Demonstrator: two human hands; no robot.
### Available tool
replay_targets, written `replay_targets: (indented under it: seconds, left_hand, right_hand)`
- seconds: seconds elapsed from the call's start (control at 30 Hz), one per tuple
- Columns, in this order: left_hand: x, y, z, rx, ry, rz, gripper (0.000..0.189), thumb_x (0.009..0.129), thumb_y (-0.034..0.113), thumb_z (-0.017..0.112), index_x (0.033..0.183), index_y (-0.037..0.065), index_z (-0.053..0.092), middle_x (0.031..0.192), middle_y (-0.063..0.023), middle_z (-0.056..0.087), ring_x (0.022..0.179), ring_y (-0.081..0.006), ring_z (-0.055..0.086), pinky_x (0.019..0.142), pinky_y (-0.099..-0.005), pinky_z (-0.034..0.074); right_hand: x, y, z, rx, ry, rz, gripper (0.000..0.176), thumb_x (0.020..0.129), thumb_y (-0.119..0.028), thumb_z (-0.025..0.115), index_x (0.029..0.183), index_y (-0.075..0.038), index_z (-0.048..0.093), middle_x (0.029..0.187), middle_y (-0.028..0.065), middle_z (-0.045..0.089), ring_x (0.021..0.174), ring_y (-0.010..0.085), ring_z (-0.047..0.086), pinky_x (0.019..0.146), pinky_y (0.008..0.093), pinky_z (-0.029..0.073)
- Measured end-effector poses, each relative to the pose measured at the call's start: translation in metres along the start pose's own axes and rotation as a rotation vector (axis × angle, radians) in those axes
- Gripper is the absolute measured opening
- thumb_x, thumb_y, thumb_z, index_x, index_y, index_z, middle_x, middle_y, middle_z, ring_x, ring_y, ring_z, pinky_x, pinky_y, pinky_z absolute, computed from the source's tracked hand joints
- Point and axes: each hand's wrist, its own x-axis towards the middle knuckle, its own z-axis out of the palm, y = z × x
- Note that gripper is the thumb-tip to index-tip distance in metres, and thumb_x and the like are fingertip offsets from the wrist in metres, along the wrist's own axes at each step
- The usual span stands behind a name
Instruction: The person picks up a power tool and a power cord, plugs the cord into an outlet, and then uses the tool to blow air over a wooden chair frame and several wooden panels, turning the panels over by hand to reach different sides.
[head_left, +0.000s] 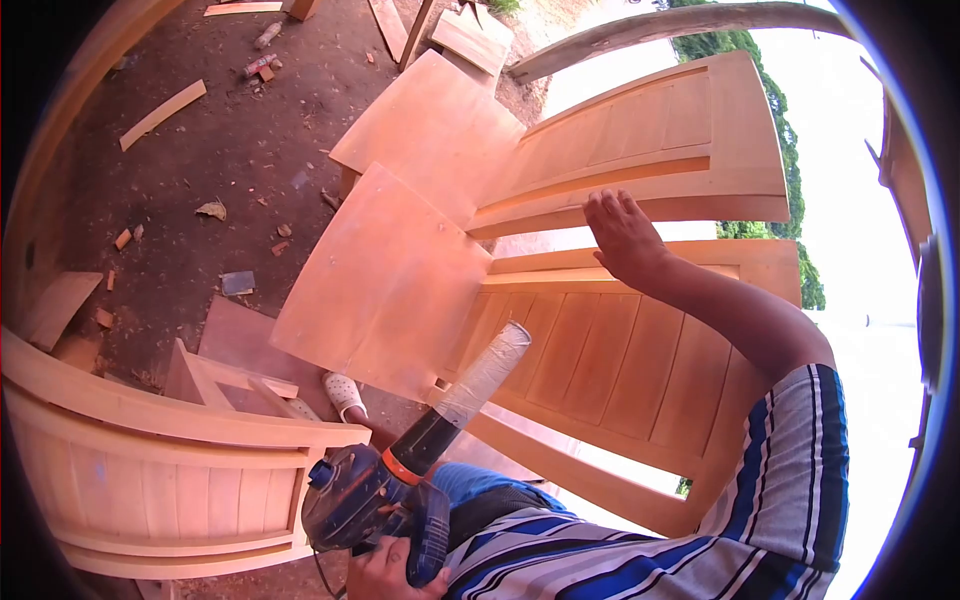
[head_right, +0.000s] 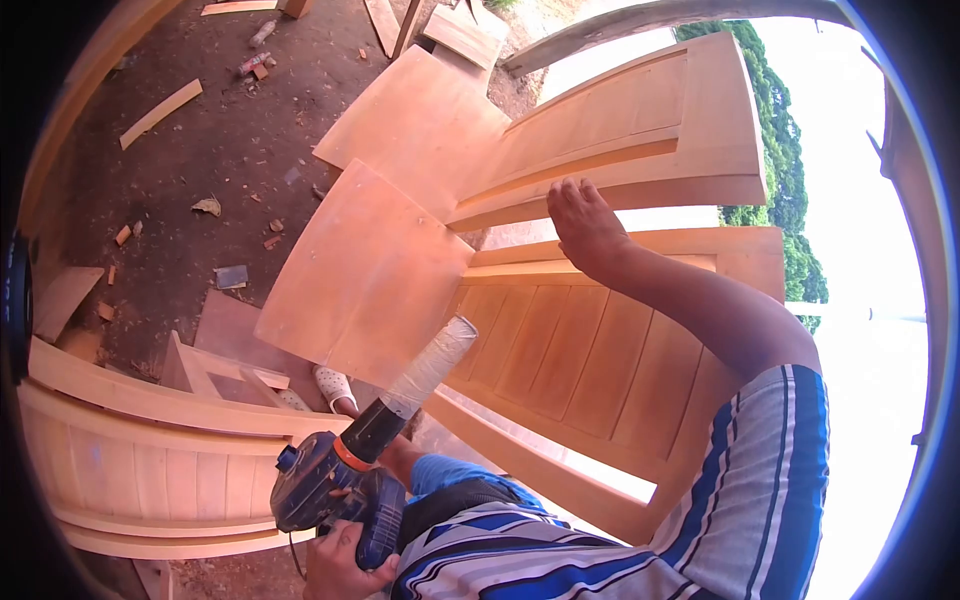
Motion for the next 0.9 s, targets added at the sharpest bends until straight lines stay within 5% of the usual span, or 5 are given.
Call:
replay_targets:
  seconds: [0.2, 0.43, 0.53, 0.73, 0.9]
  left_hand:
    - [0.002, -0.006, 0.007, 0.030, -0.032, -0.077, 0.051, 0.065, 0.035, 0.072, 0.097, -0.001, 0.055, 0.083, -0.0191, 0.058, 0.066, -0.0377, 0.059, 0.058, -0.0433, 0.049]
    - [0.008, -0.009, 0.015, 0.033, -0.001, -0.089, 0.048, 0.066, 0.034, 0.071, 0.096, -0.001, 0.055, 0.080, -0.0188, 0.057, 0.065, -0.0380, 0.058, 0.055, -0.0435, 0.048]
    - [0.008, -0.014, 0.020, 0.031, 0.036, -0.037, 0.048, 0.066, 0.034, 0.071, 0.095, -0.001, 0.055, 0.079, -0.0194, 0.057, 0.065, -0.0382, 0.058, 0.056, -0.0436, 0.048]
    - [0.010, -0.009, 0.021, 0.003, 0.073, -0.010, 0.050, 0.067, 0.035, 0.072, 0.095, -0.003, 0.055, 0.084, -0.0203, 0.057, 0.066, -0.0383, 0.058, 0.058, -0.0429, 0.049]
    - [0.013, -0.005, 0.012, 0.004, -0.082, -0.076, 0.053, 0.067, 0.039, 0.072, 0.094, -0.003, 0.056, 0.084, -0.0193, 0.057, 0.068, -0.0375, 0.058, 0.057, -0.0418, 0.049]
  right_hand:
    - [-0.030, 0.039, -0.017, 0.191, 0.155, -0.034, 0.055, 0.074, -0.025, 0.065, 0.116, 0.003, 0.043, 0.113, 0.0130, 0.044, 0.114, 0.0252, 0.038, 0.100, 0.0376, 0.029]
    - [-0.084, 0.093, -0.071, 0.241, 0.278, 0.274, 0.026, 0.076, -0.016, 0.064, 0.097, -0.003, 0.058, 0.101, 0.0083, 0.056, 0.102, 0.0248, 0.051, 0.093, 0.0382, 0.038]
    - [-0.114, 0.119, -0.074, 0.069, 0.330, 0.451, 0.026, 0.079, -0.016, 0.062, 0.103, -0.006, 0.058, 0.114, 0.0093, 0.055, 0.109, 0.0270, 0.049, 0.096, 0.0401, 0.038]
    - [-0.126, 0.116, -0.036, 0.646, 0.680, 0.590, 0.037, 0.085, -0.017, 0.058, 0.120, -0.009, 0.048, 0.134, 0.0109, 0.040, 0.124, 0.0273, 0.038, 0.099, 0.0416, 0.039]
    - [-0.125, 0.130, -0.038, 0.776, 0.629, 0.671, 0.026, 0.089, -0.025, 0.052, 0.111, -0.010, 0.051, 0.131, 0.0121, 0.043, 0.123, 0.0267, 0.039, 0.099, 0.0460, 0.036]
